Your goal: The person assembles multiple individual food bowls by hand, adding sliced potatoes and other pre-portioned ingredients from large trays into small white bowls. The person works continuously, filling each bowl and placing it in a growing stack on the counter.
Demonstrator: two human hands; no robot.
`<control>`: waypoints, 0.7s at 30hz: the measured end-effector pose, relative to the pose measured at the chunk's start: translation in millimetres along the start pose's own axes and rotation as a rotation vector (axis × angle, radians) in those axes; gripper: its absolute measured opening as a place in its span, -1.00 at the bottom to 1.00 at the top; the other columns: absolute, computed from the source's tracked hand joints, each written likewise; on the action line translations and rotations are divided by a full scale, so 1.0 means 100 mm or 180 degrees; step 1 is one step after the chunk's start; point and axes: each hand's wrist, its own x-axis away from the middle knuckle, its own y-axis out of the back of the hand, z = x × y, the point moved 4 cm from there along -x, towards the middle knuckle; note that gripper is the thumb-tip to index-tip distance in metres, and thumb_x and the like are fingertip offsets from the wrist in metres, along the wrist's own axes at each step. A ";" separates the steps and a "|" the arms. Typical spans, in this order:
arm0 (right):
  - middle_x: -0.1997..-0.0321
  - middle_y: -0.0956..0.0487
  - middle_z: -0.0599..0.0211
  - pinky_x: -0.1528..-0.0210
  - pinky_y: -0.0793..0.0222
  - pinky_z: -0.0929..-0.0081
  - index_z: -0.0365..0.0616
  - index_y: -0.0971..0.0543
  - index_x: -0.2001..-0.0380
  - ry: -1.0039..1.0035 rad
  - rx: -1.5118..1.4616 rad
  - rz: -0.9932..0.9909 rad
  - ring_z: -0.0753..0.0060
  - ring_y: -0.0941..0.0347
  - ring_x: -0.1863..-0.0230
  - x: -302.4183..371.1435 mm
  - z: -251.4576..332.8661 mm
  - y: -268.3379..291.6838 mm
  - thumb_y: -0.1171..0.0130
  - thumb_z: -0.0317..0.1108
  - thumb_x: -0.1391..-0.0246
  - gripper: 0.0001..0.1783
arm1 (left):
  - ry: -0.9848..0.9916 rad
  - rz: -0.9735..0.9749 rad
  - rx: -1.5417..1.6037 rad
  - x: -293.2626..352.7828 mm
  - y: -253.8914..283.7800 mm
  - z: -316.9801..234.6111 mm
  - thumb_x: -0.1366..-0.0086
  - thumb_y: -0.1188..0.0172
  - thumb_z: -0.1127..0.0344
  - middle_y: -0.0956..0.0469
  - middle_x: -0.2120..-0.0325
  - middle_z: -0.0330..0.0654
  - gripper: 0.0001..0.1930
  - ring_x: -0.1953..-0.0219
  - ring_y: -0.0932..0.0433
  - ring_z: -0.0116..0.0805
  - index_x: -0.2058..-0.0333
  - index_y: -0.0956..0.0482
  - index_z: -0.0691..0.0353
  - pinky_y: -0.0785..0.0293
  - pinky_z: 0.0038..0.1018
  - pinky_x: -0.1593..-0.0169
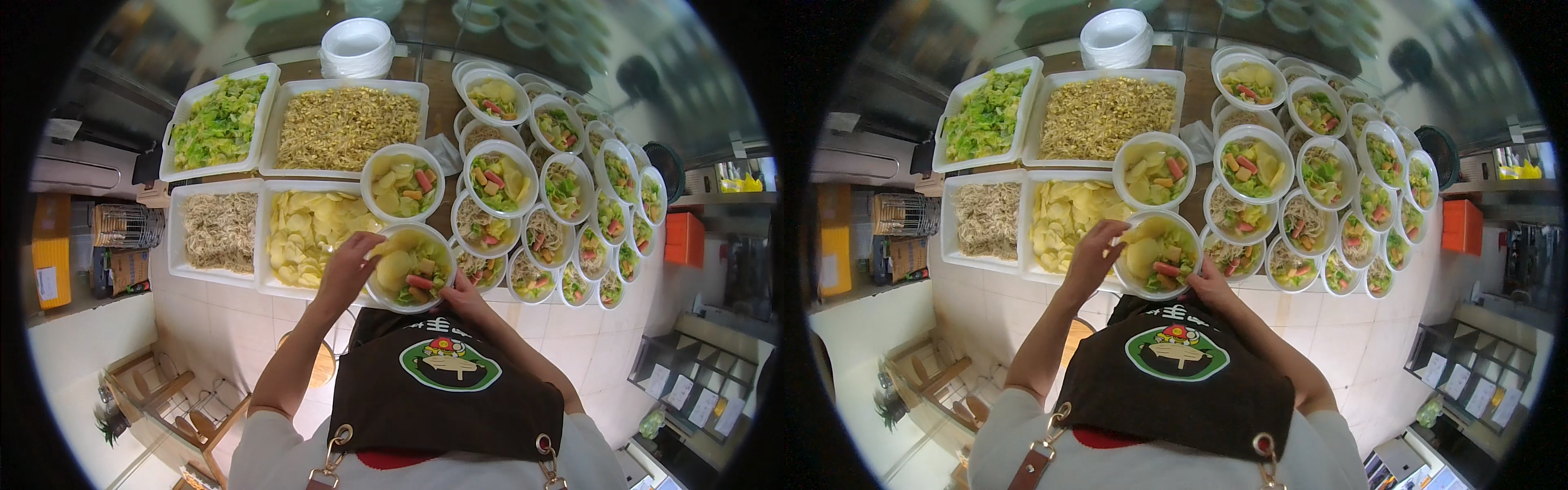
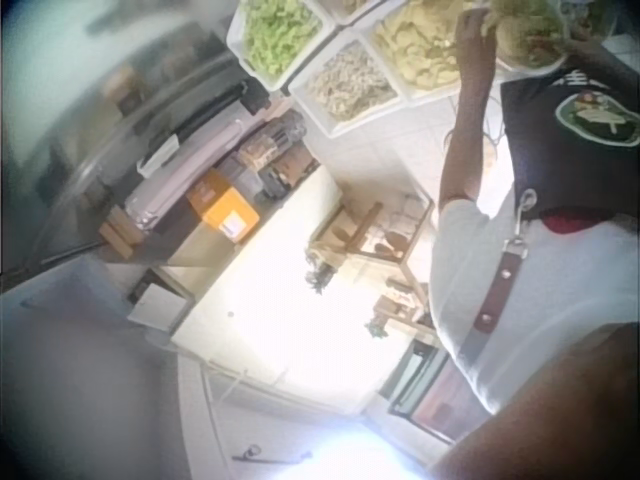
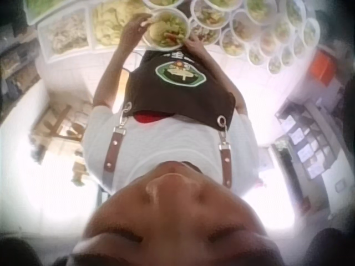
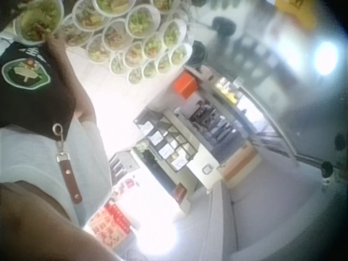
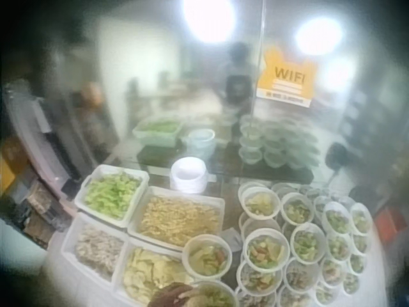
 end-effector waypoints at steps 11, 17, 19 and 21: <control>0.22 -0.51 0.25 0.53 -0.50 0.56 -0.23 -0.25 -0.02 -0.0339 0.0582 0.0404 0.44 -0.52 0.40 -0.57 -0.30 -0.21 -0.05 -0.36 -0.05 -0.54 | -0.0012 -0.0461 -0.1909 -0.24 0.37 1.50 0.00 -0.29 0.26 -0.27 -0.03 -0.05 -0.43 0.00 -0.28 -0.01 -0.04 -0.36 0.05 -0.26 -0.19 -0.06; 0.33 -0.48 0.19 0.58 -0.48 0.53 -0.25 -0.28 0.07 -0.0202 0.1056 -0.0517 0.41 -0.51 0.49 -0.72 -0.40 0.14 -0.12 -0.24 -0.06 -0.56 | 0.0247 -0.0172 -0.2549 -0.41 0.06 1.65 0.05 -0.32 0.23 -0.22 -0.05 -0.05 -0.42 0.03 -0.29 0.02 -0.02 -0.38 -0.04 -0.38 -0.24 0.03; 0.36 -0.47 0.20 0.57 -0.48 0.52 -0.25 -0.29 0.10 0.0030 0.0712 -0.0697 0.41 -0.51 0.49 -0.61 -0.33 0.36 -0.12 -0.23 -0.06 -0.57 | 0.0110 -0.0244 -0.2583 -0.42 0.09 1.67 0.06 -0.31 0.29 -0.27 0.02 -0.06 -0.48 0.06 -0.34 -0.03 0.04 -0.42 -0.01 -0.45 -0.30 0.13; 0.35 -0.47 0.18 0.56 -0.48 0.52 -0.25 -0.29 0.09 0.0132 0.0321 -0.0941 0.38 -0.51 0.49 -0.37 -0.07 0.62 -0.12 -0.24 -0.06 -0.57 | -0.0057 -0.0281 -0.2410 -0.40 0.13 1.87 0.06 -0.31 0.33 -0.27 0.02 -0.05 -0.49 0.06 -0.35 -0.02 0.05 -0.42 -0.01 -0.45 -0.28 0.13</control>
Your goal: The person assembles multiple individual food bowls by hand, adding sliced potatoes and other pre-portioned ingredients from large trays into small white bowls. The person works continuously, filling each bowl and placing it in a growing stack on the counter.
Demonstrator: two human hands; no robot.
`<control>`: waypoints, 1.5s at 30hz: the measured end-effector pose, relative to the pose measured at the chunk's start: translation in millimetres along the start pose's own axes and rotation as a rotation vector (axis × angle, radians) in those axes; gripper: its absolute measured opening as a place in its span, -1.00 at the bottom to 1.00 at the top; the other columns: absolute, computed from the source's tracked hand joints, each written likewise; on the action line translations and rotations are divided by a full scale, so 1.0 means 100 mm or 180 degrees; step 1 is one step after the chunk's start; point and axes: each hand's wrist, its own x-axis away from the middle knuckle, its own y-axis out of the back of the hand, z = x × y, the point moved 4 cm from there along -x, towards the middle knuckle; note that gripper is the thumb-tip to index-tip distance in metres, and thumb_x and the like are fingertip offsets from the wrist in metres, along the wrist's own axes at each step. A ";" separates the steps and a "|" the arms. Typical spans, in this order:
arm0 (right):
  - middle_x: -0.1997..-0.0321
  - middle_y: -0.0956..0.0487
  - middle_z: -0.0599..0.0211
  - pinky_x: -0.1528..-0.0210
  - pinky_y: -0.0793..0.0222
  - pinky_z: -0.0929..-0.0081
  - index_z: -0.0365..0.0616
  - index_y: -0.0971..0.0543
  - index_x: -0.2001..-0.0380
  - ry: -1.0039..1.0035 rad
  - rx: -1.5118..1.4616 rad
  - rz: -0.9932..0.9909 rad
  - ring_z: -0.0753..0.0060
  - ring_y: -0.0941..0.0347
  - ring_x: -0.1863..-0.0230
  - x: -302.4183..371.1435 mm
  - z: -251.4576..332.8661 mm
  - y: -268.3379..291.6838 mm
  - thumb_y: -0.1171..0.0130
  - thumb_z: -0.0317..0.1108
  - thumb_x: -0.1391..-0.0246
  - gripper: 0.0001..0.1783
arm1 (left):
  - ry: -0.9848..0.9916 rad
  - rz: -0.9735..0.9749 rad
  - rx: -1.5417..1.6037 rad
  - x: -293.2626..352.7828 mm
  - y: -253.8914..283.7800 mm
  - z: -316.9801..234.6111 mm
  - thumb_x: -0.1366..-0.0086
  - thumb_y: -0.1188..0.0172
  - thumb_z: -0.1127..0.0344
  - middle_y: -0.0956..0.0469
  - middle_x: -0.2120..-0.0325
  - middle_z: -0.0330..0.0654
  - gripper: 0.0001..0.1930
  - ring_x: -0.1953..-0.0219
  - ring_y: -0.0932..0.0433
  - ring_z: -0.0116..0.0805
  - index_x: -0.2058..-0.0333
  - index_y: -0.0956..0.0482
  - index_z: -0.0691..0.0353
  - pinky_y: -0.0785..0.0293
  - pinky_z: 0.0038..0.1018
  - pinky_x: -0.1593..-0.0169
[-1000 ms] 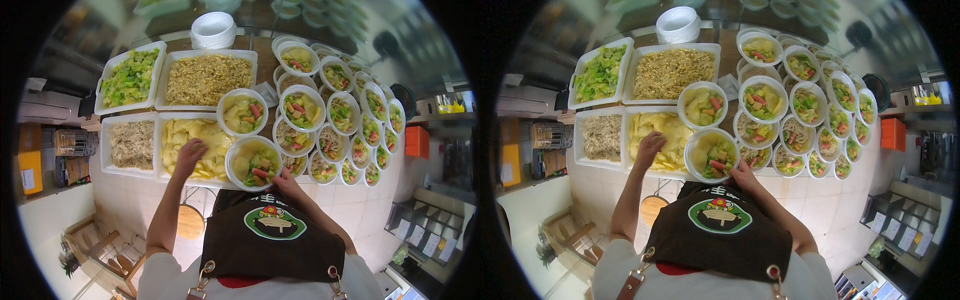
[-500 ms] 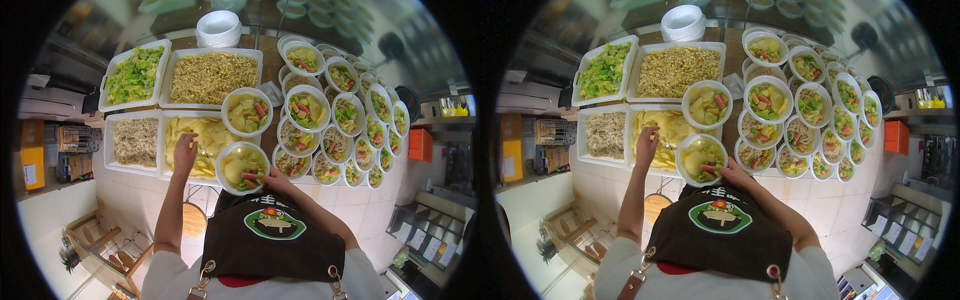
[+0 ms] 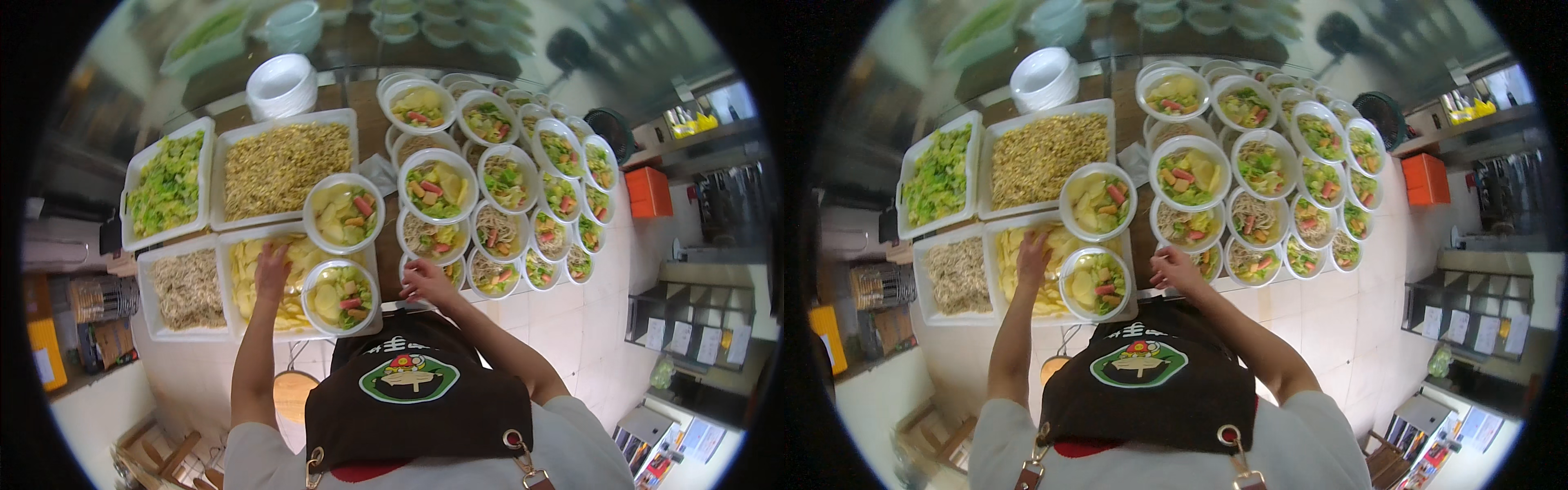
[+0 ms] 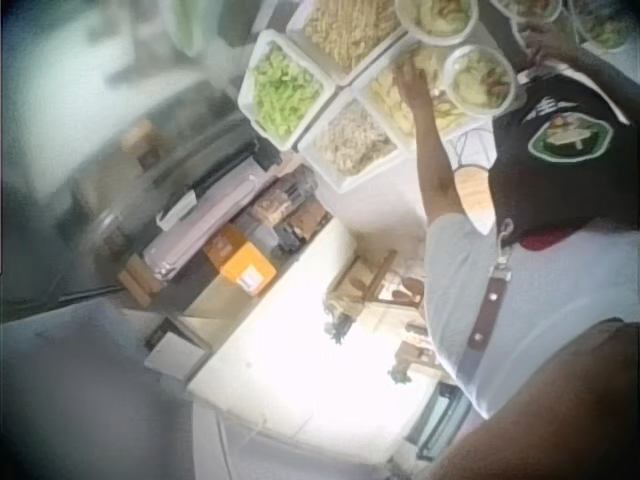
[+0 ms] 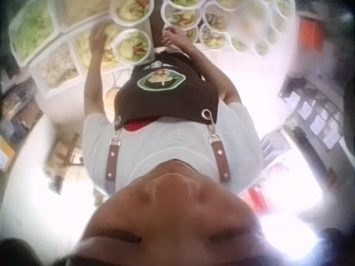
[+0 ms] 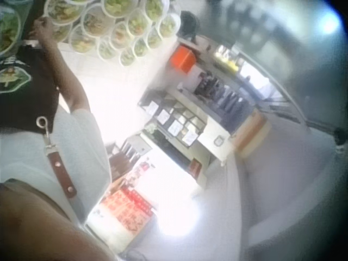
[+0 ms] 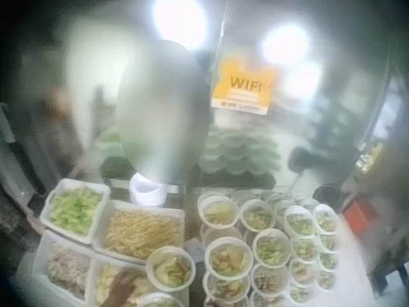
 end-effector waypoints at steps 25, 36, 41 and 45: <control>0.13 -0.49 0.08 0.28 -0.57 0.40 -0.31 -0.29 0.01 0.0561 -0.1255 -0.0270 0.21 -0.54 0.20 -0.45 0.84 1.00 0.08 -0.45 -0.05 -0.60 | 0.0951 -0.0448 0.0998 -0.01 -0.14 -0.05 0.10 -0.17 0.59 -0.28 0.27 -0.09 -0.68 0.22 -0.38 -0.06 0.31 -0.48 0.10 -0.38 -0.27 0.18; 0.12 -0.50 0.11 0.33 -0.57 0.42 -0.19 -0.25 -0.07 -0.0501 -0.1414 0.0463 0.25 -0.55 0.24 0.57 0.12 0.39 0.08 -0.55 0.07 -0.47 | 0.1604 -0.0682 0.1467 0.25 0.12 0.32 0.06 -0.13 0.54 -0.41 0.29 -0.10 -0.74 0.11 -0.34 -0.10 0.31 -0.52 0.17 -0.28 -0.30 0.01; 0.08 -0.49 0.08 0.25 -0.58 0.39 -0.21 -0.24 -0.09 -0.0173 -0.1331 0.0184 0.22 -0.54 0.20 0.46 0.30 0.47 0.12 -0.54 0.00 -0.50 | 0.2144 -0.0648 0.1785 0.38 -0.09 0.79 0.00 -0.13 0.50 -0.49 0.30 -0.10 -0.79 0.17 -0.42 -0.17 0.30 -0.52 0.24 -0.33 -0.35 0.06; 0.08 -0.48 0.03 0.24 -0.58 0.34 -0.30 -0.20 -0.09 0.0748 -0.1612 -0.0210 0.18 -0.55 0.22 -0.13 0.56 0.66 0.17 -0.56 -0.03 -0.51 | 0.2323 -0.0752 0.2109 0.24 0.02 0.67 -0.01 -0.12 0.48 -0.52 0.37 -0.14 -0.79 0.31 -0.46 -0.30 0.30 -0.51 0.26 -0.37 -0.43 0.18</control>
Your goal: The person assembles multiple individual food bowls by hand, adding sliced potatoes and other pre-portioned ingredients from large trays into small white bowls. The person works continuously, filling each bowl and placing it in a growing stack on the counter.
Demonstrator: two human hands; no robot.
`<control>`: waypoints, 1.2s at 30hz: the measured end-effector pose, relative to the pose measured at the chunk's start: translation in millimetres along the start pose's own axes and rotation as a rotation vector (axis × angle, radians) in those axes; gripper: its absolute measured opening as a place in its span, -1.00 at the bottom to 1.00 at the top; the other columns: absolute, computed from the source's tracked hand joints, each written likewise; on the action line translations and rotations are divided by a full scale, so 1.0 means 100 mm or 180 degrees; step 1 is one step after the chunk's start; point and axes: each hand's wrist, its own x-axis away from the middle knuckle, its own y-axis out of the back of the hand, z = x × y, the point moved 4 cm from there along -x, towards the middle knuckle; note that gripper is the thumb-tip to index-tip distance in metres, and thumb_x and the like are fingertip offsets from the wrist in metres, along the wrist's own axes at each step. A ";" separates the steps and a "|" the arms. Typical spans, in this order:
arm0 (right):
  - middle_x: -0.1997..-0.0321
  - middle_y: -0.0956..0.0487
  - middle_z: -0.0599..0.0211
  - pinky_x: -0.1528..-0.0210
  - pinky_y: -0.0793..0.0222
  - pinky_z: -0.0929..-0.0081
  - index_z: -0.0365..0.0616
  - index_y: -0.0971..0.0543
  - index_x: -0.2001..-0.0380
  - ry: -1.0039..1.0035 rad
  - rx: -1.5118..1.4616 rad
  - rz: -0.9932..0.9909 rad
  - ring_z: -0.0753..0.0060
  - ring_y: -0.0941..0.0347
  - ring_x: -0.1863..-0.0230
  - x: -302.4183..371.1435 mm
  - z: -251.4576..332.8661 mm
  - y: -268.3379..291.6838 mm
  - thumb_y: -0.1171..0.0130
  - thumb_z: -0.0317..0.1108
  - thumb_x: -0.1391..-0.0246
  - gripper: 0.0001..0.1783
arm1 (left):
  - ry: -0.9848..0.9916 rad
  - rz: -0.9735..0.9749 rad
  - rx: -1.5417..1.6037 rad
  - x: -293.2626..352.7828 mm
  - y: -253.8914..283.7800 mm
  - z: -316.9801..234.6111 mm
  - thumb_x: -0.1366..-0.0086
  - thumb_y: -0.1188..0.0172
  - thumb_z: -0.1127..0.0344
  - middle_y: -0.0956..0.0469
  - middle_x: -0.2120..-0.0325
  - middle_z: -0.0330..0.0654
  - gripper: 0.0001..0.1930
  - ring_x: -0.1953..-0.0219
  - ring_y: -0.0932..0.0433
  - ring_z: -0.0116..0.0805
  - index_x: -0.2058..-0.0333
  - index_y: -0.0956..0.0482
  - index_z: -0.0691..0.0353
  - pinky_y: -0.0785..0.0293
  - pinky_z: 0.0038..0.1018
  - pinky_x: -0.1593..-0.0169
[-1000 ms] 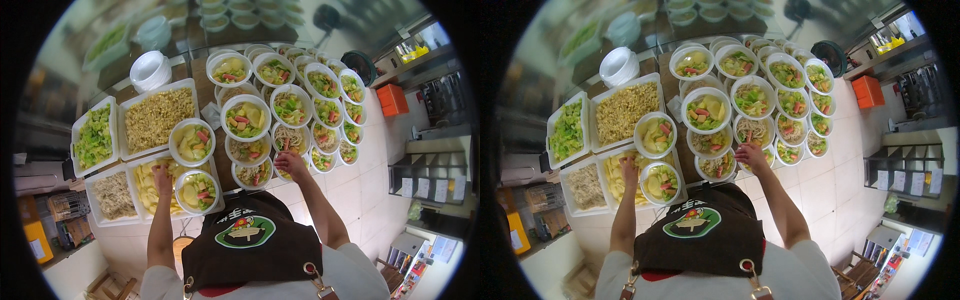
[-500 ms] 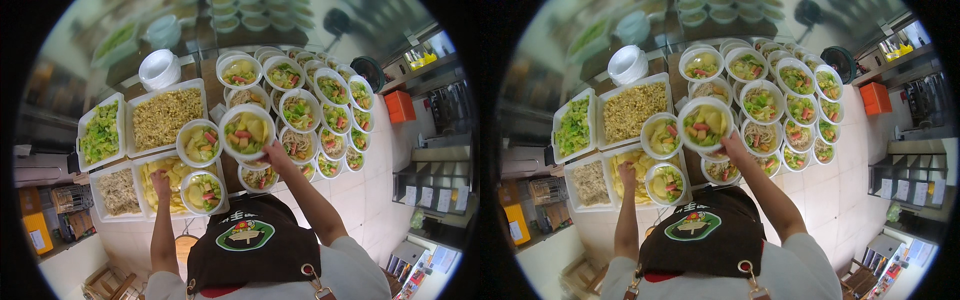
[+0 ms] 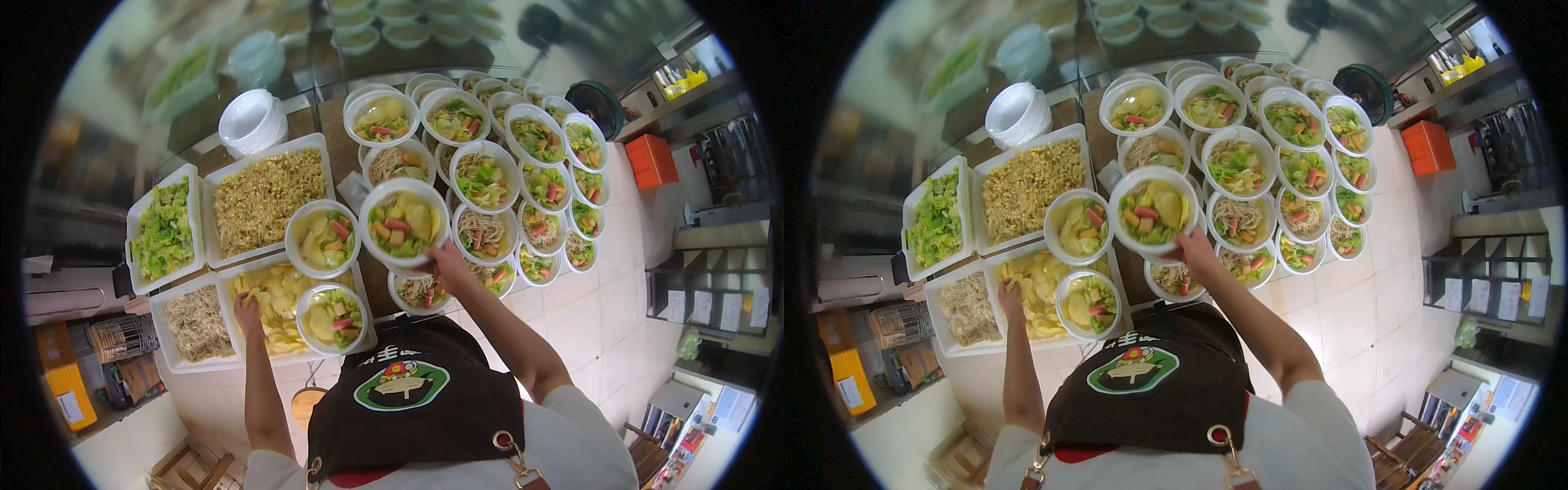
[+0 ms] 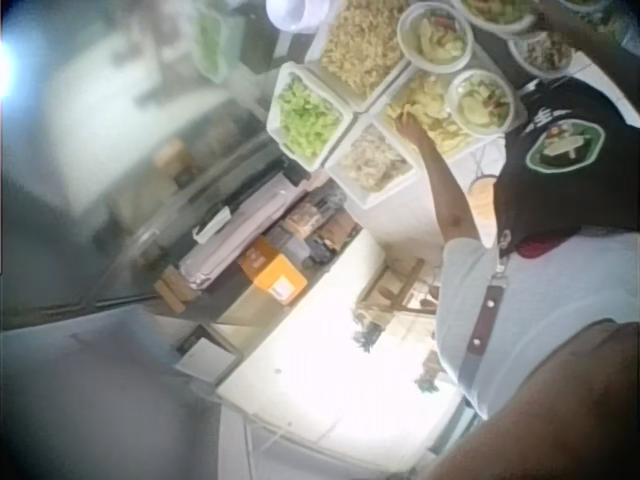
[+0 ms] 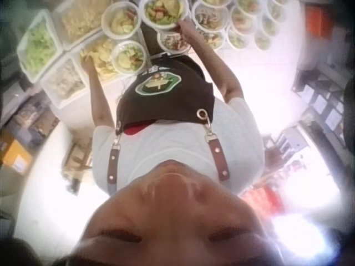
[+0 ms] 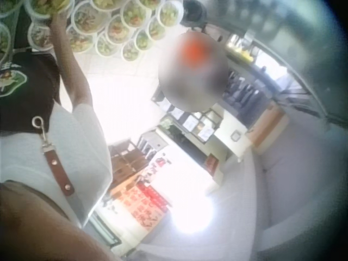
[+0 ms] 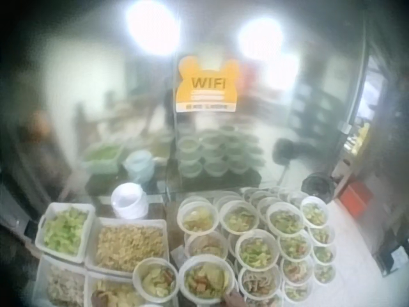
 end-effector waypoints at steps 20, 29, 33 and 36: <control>0.27 -0.49 0.02 0.22 -0.54 0.34 -0.32 -0.26 0.06 -0.0011 -0.0605 -0.1047 0.15 -0.50 0.24 -0.33 0.43 1.24 -0.04 -0.27 -0.10 -0.57 | 0.0113 0.0122 0.0748 0.23 0.03 -0.64 -0.13 -0.09 0.48 -0.45 0.38 -0.27 -0.85 0.36 -0.38 -0.51 0.28 -0.47 0.24 -0.34 -0.58 0.27; 0.14 -0.46 0.02 0.27 -0.58 0.25 -0.34 -0.29 0.05 0.0479 -0.0786 -0.1112 0.12 -0.51 0.25 -0.63 0.68 1.57 0.09 -0.53 -0.03 -0.64 | -0.0153 0.0260 0.1108 0.16 0.04 -0.87 -0.14 -0.07 0.49 -0.43 0.41 -0.30 -0.87 0.39 -0.36 -0.55 0.30 -0.46 0.24 -0.33 -0.61 0.29; 0.10 -0.43 0.00 0.28 -0.60 0.22 -0.32 -0.26 0.02 0.0453 -0.0764 -0.0920 0.08 -0.51 0.22 -0.55 0.70 1.57 0.12 -0.57 -0.02 -0.61 | -0.0304 0.0286 0.0969 0.19 0.06 -1.04 -0.15 -0.07 0.50 -0.44 0.40 -0.30 -0.89 0.39 -0.36 -0.55 0.31 -0.46 0.24 -0.33 -0.62 0.29; 0.10 -0.43 -0.02 0.30 -0.60 0.22 -0.31 -0.25 0.01 0.0478 -0.0653 -0.0799 0.06 -0.50 0.21 -0.40 0.71 1.50 0.13 -0.58 -0.01 -0.60 | -0.0269 0.0311 0.1000 0.21 0.07 -1.13 -0.16 -0.07 0.51 -0.44 0.39 -0.29 -0.88 0.37 -0.38 -0.55 0.29 -0.45 0.25 -0.34 -0.62 0.26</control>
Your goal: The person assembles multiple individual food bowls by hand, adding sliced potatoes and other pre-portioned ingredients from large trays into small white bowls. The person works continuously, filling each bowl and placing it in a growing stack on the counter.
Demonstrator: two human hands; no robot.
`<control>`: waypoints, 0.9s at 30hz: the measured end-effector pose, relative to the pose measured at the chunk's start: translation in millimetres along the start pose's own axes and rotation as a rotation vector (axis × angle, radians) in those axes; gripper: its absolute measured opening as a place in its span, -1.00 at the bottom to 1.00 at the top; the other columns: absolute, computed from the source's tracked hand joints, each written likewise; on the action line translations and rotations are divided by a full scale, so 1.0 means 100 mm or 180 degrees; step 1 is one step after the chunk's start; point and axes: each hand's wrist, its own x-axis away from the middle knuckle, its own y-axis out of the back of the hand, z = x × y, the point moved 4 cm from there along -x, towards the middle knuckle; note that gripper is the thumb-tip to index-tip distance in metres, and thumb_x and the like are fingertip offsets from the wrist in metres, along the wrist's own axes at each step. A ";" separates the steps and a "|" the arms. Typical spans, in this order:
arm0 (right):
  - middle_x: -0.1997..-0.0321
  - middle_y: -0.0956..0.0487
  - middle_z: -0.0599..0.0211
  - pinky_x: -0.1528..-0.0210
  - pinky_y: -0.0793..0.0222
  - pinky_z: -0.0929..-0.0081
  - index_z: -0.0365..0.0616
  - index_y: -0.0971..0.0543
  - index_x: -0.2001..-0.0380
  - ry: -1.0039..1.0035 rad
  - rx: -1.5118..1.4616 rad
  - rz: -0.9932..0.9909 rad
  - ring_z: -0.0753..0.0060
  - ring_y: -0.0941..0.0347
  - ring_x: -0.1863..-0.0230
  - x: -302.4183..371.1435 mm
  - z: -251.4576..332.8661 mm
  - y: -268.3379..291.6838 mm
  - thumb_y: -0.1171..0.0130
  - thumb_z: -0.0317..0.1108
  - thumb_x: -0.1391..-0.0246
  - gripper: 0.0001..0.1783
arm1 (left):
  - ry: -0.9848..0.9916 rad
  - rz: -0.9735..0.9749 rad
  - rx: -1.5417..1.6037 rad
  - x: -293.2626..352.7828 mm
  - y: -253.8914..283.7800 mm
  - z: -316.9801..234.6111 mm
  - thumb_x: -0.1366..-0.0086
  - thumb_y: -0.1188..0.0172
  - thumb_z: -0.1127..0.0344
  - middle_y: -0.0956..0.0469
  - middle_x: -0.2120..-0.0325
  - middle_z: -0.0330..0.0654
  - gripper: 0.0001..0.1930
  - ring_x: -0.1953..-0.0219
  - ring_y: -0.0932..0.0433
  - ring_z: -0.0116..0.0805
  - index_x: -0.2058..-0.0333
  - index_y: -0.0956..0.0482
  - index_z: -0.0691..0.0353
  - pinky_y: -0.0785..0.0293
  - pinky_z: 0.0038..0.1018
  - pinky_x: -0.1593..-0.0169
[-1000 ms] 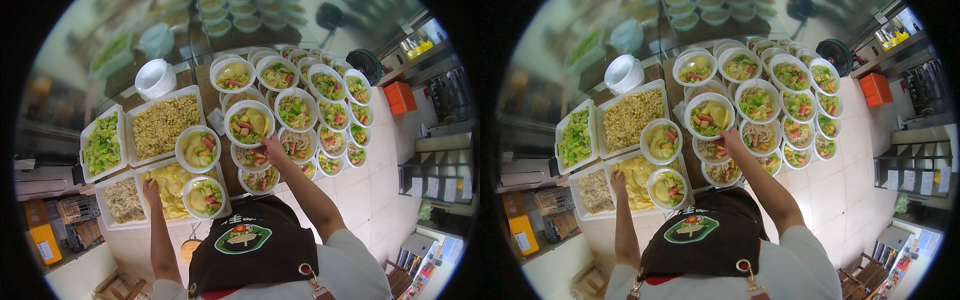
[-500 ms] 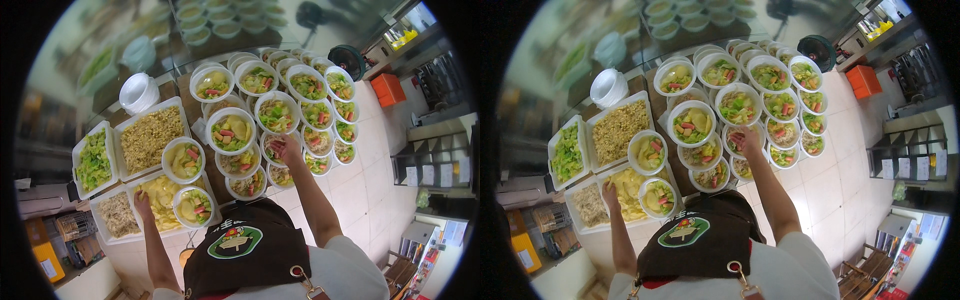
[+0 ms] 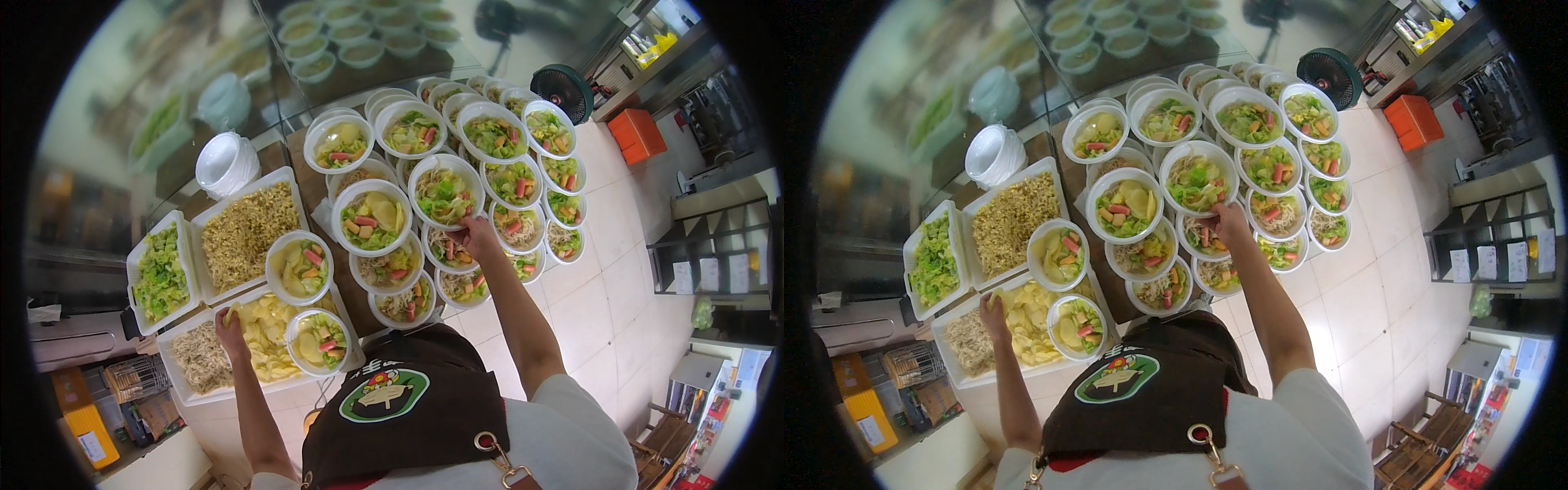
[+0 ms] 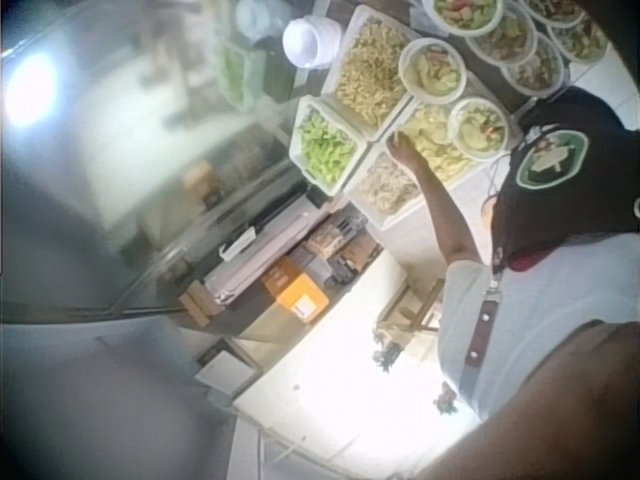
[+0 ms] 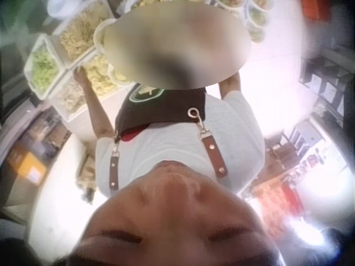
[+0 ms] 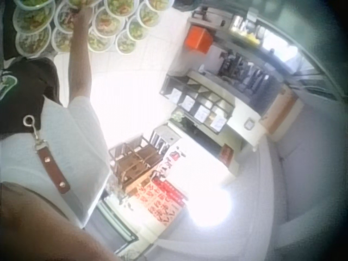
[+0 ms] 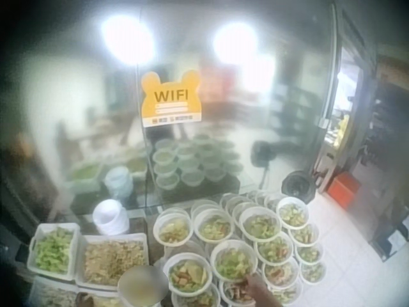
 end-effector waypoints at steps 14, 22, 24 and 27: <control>0.04 -0.44 0.21 0.26 -0.55 0.46 -0.18 -0.21 -0.09 0.0223 0.1395 0.0515 0.36 -0.49 0.13 1.34 0.33 -0.71 0.09 -0.44 -0.12 -0.56 | -0.2104 0.2372 0.0585 0.97 -2.17 -2.25 0.08 -0.10 0.55 -0.41 0.24 -0.15 -0.69 0.09 -0.34 -0.25 0.26 -0.47 0.23 -0.26 -0.40 -0.04; -0.01 -0.39 0.18 0.26 -0.56 0.47 -0.19 -0.18 -0.11 0.0053 0.1289 0.0879 0.36 -0.47 0.11 1.61 0.10 -0.92 0.09 -0.48 -0.07 -0.51 | -0.2711 0.2117 -0.1074 1.50 -2.11 -2.37 0.00 -0.20 0.52 -0.37 0.07 -0.04 -0.49 -0.12 -0.27 -0.12 0.00 -0.38 0.17 -0.25 -0.29 -0.09; 0.00 -0.41 0.19 0.26 -0.56 0.46 -0.16 -0.15 -0.14 -0.0018 0.1412 0.0726 0.36 -0.48 0.12 1.60 0.01 -0.85 0.08 -0.48 -0.06 -0.48 | -0.2505 0.1786 -0.0915 1.15 -1.74 -2.03 -0.04 -0.19 0.52 -0.37 0.05 -0.05 -0.51 -0.06 -0.33 -0.13 0.00 -0.36 0.18 -0.33 -0.31 -0.03; -0.07 -0.38 0.17 0.22 -0.56 0.37 -0.11 -0.10 -0.19 -0.0042 0.1604 0.0847 0.26 -0.46 0.05 1.58 -0.09 -0.80 0.09 -0.49 -0.06 -0.41 | -0.1103 0.1241 -0.0874 0.44 -0.97 -1.25 -0.04 -0.22 0.41 -0.41 0.15 -0.03 -0.54 0.06 -0.41 -0.07 0.03 -0.38 0.18 -0.31 -0.18 -0.03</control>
